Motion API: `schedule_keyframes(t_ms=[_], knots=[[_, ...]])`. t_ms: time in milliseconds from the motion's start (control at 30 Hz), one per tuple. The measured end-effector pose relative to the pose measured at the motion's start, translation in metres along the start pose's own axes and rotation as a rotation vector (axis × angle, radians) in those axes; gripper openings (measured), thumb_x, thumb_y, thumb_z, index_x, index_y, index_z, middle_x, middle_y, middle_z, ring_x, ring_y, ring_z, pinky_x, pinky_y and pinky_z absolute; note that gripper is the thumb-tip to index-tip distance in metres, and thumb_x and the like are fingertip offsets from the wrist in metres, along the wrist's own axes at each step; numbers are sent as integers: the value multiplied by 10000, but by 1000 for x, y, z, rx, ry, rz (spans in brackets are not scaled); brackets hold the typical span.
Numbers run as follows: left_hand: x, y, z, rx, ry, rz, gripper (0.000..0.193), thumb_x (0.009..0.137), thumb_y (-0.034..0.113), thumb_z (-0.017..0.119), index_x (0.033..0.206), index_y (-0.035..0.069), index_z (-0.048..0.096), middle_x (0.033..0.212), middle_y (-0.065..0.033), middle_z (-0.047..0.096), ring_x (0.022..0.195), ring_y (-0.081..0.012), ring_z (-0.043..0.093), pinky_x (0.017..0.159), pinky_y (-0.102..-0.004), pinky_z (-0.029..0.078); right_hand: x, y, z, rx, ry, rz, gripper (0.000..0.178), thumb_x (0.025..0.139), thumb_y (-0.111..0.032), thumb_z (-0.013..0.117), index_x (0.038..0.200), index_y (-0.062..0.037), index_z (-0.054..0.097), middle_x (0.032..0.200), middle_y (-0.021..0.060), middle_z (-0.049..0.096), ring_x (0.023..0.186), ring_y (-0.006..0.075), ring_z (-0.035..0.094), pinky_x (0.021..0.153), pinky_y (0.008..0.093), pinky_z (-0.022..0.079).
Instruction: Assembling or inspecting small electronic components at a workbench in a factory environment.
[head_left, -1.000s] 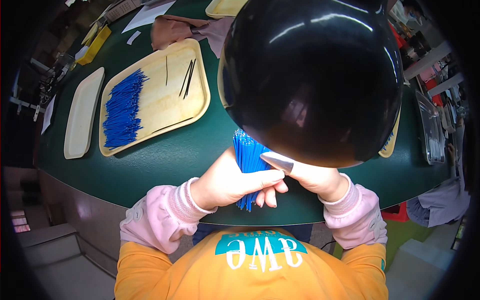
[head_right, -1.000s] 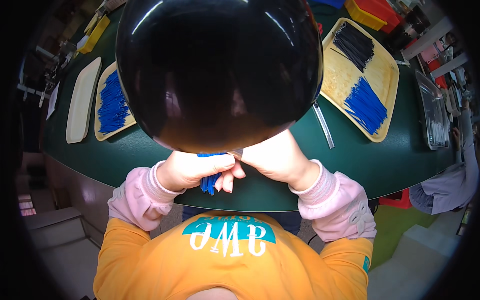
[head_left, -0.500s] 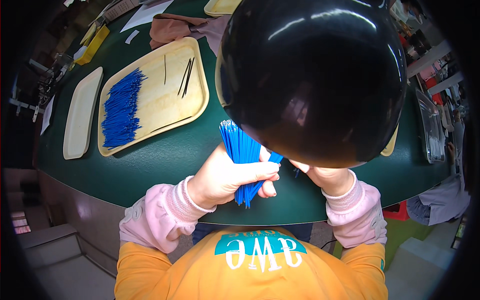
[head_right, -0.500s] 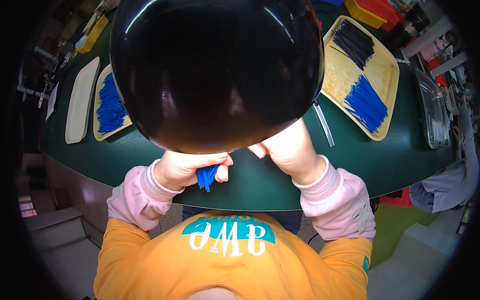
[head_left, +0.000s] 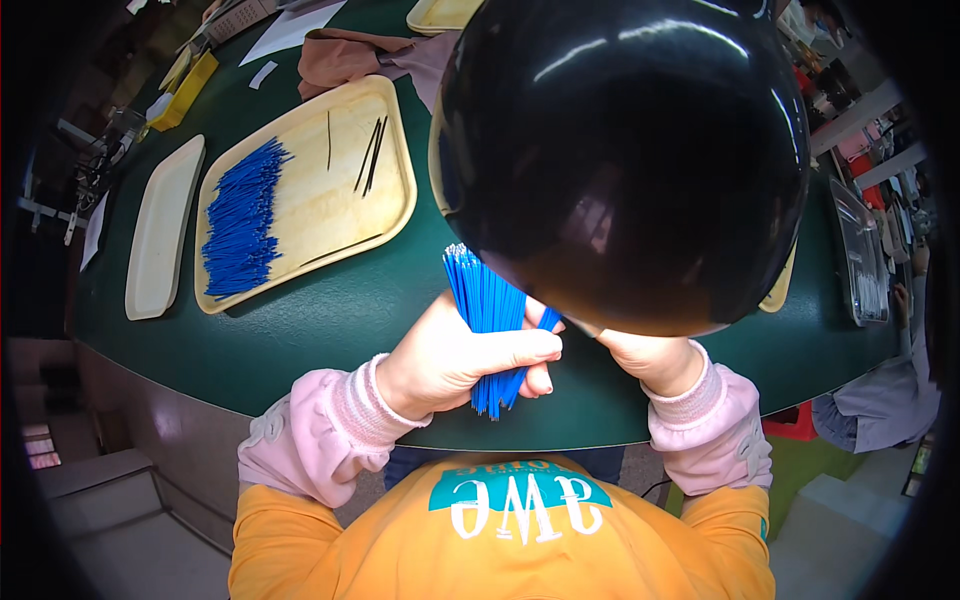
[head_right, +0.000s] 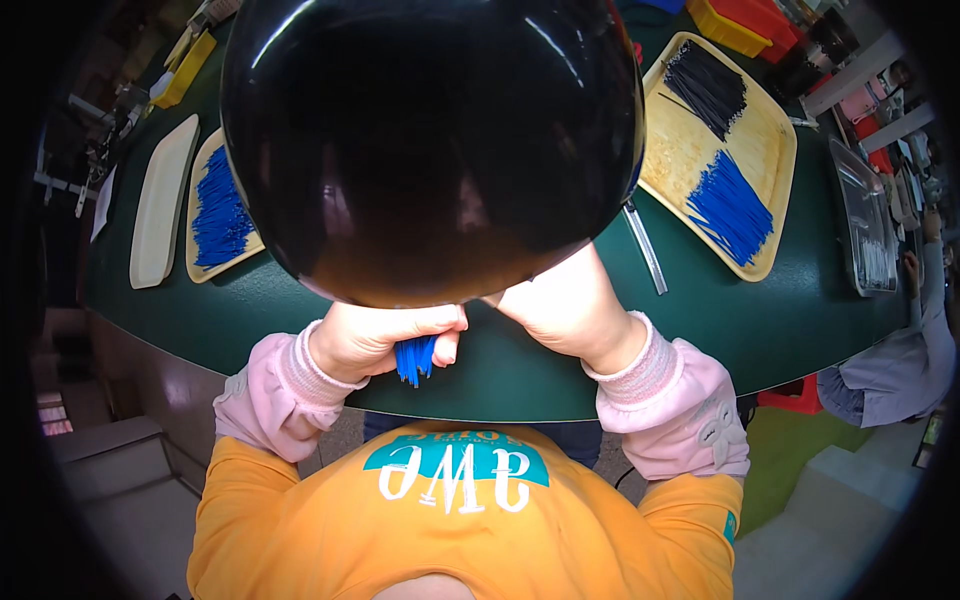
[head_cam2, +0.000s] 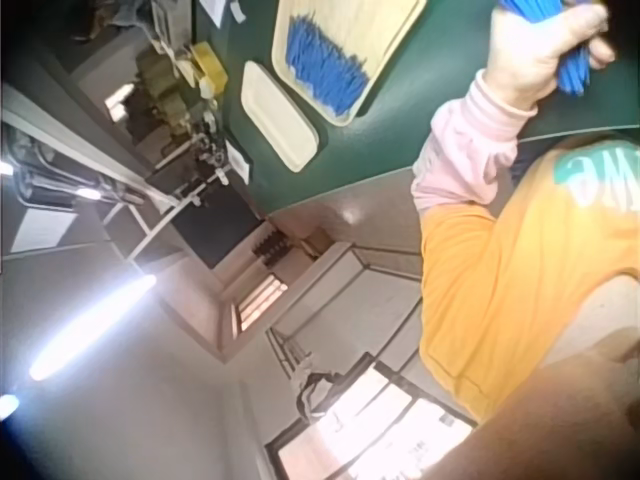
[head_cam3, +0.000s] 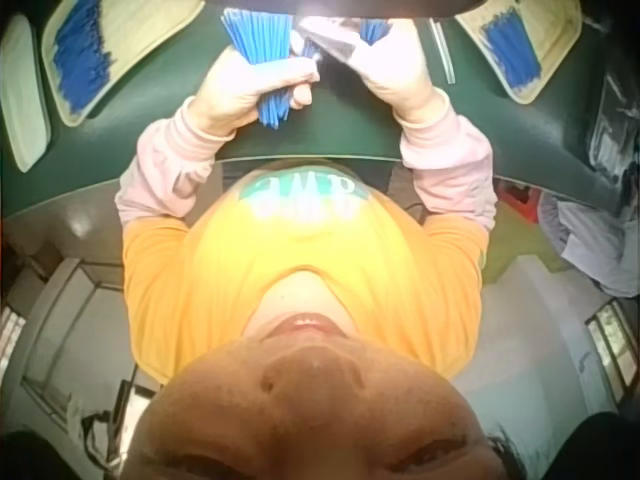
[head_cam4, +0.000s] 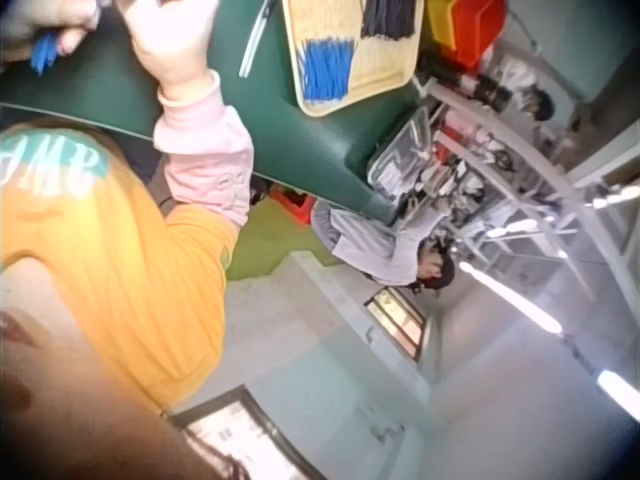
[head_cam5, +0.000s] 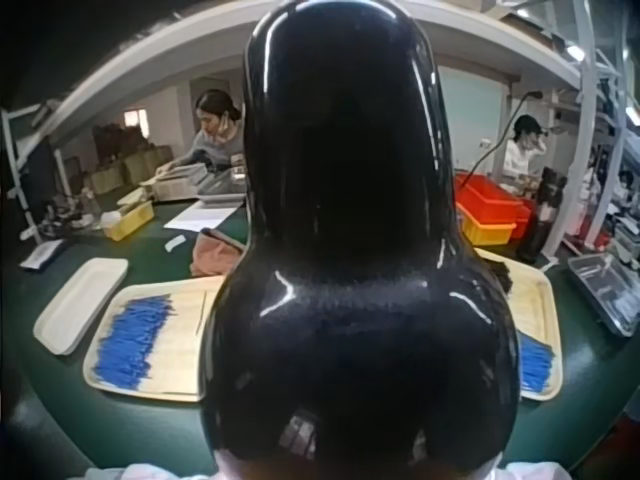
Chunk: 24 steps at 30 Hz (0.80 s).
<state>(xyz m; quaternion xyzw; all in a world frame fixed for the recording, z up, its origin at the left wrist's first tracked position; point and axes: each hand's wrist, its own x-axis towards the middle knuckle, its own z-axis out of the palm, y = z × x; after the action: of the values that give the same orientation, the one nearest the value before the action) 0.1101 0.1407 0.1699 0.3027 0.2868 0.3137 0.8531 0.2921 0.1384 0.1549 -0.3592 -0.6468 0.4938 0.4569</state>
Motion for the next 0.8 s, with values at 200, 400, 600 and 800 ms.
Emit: schedule_keyframes(t_ms=[200, 400, 600, 800], knots=[[-4, 0, 1, 68, 67, 39, 99, 722, 32, 595, 781, -14, 531, 683, -108, 571, 585, -175, 601, 552, -257, 507, -3, 12, 3, 276, 164, -40, 176, 781, 13, 365, 943, 17, 437, 710, 85, 516, 534, 108, 488, 470, 188, 396], [-2, 1, 4, 46, 58, 44, 88, 726, 40, 593, 773, -16, 544, 687, -116, 578, 594, -179, 603, 556, -254, 506, -6, 16, 1, 203, 212, -145, 210, 789, 5, 379, 997, 22, 396, 767, 87, 516, 573, 108, 497, 486, 193, 410], [-3, 1, 2, 39, 62, 58, 93, 728, 44, 592, 778, -18, 547, 700, -121, 583, 595, -182, 603, 556, -256, 505, -1, 3, -2, -136, 132, -259, 191, 759, 36, 431, 949, 19, 447, 798, 94, 521, 599, 99, 495, 502, 194, 407], [-2, -1, 2, 76, 85, 94, 101, 724, 48, 597, 781, -21, 551, 693, -119, 585, 592, -184, 604, 558, -255, 505, 0, -10, 3, 21, 137, -105, 81, 704, 30, 463, 768, 28, 513, 651, 43, 532, 515, 83, 478, 477, 189, 384]])
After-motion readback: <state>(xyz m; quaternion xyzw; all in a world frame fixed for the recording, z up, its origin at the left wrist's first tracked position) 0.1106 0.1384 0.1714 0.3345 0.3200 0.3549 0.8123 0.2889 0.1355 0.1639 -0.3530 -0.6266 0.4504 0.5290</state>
